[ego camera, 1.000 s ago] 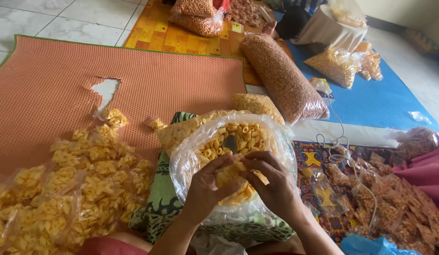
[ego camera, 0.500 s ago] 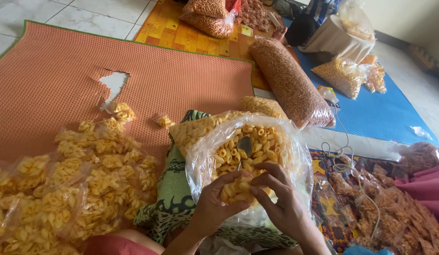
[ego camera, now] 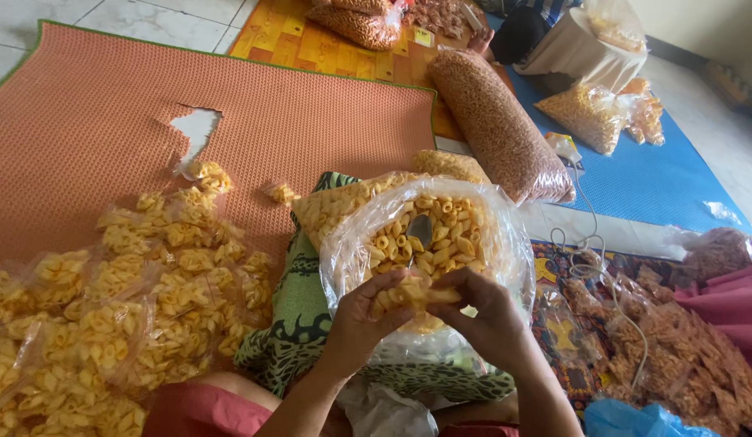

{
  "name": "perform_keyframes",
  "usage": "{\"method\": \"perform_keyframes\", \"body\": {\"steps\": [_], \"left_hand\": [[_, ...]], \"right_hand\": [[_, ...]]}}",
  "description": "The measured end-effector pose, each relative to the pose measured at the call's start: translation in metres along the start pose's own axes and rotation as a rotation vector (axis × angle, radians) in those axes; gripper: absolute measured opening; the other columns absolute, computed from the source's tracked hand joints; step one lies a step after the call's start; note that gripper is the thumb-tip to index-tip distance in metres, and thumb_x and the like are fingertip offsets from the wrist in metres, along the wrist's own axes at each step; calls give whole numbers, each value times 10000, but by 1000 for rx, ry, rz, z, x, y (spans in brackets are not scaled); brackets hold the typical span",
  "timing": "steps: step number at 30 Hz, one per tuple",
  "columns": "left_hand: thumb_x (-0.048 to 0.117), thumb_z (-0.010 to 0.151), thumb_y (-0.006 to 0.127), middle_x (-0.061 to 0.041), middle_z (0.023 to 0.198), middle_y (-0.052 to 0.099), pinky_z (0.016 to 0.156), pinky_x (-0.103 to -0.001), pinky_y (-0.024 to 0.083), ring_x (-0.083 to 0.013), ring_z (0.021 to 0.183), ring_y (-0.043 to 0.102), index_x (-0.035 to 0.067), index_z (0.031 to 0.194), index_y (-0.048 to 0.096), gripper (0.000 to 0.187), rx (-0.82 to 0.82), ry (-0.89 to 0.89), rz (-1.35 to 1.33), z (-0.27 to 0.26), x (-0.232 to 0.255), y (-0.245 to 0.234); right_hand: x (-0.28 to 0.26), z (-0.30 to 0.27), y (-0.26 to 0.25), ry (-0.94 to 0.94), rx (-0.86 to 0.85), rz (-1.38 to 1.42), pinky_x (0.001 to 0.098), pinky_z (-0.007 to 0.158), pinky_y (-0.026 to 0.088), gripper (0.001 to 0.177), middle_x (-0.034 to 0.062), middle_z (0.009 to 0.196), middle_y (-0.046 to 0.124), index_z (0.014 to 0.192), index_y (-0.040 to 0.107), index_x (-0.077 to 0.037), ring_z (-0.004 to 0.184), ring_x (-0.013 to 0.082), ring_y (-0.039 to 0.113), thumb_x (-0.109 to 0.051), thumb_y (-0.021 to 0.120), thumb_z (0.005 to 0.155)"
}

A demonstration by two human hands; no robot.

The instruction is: Scooping snacks from a large container into small plastic bags for individual sale

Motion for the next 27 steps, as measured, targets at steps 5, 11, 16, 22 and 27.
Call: {"method": "perform_keyframes", "body": {"steps": [5, 11, 16, 22, 27], "left_hand": [[54, 827, 774, -141, 1363, 673, 962, -299, 576, -194, 1121, 682, -27, 1339, 615, 542, 48, -41, 48, 0, -3, -4], [54, 835, 781, -117, 1253, 707, 930, -305, 569, -183, 1053, 686, -11, 1290, 644, 480, 55, 40, 70, -1, 4, 0], [-10, 820, 774, -131, 1244, 718, 916, -297, 593, -183, 1038, 704, 25, 1346, 613, 551, -5, 50, 80, -4, -6, 6], [2, 788, 807, -149, 1205, 668, 858, -344, 584, -229, 1028, 642, 11, 1325, 585, 581, -47, 2, 16, -2, -11, 10], [-104, 807, 762, -142, 1218, 681, 898, -317, 608, -210, 1014, 681, -17, 1277, 625, 498, -9, -44, -45, -2, -15, 3]], "right_hand": [[-19, 8, -25, -109, 143, -87, 342, 872, 527, 433, 97, 1125, 683, 1140, 674, -50, 1011, 216, 637, -46, 852, 745], [-30, -1, 5, -164, 101, -134, 385, 1007, 511, 354, 84, 1369, 662, 1192, 707, -30, 1174, 223, 629, -139, 729, 856], [-22, -6, 8, -149, 182, 5, 283, 791, 547, 97, 61, 958, 758, 877, 759, 10, 866, 172, 697, -79, 722, 889], [-25, -13, -14, -226, 337, -10, 255, 791, 539, 64, 53, 998, 698, 1002, 675, 12, 854, 141, 650, -9, 660, 943], [-18, -13, -13, -152, 298, 106, 294, 928, 520, 230, 77, 1056, 692, 1121, 621, 2, 998, 164, 636, -66, 708, 920]]}}
Point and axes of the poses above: each hand's wrist, its own z-axis towards the middle knuckle, its own y-axis out of the palm, x = y × z, the point moved 10 cm from there along z, towards the middle knuckle
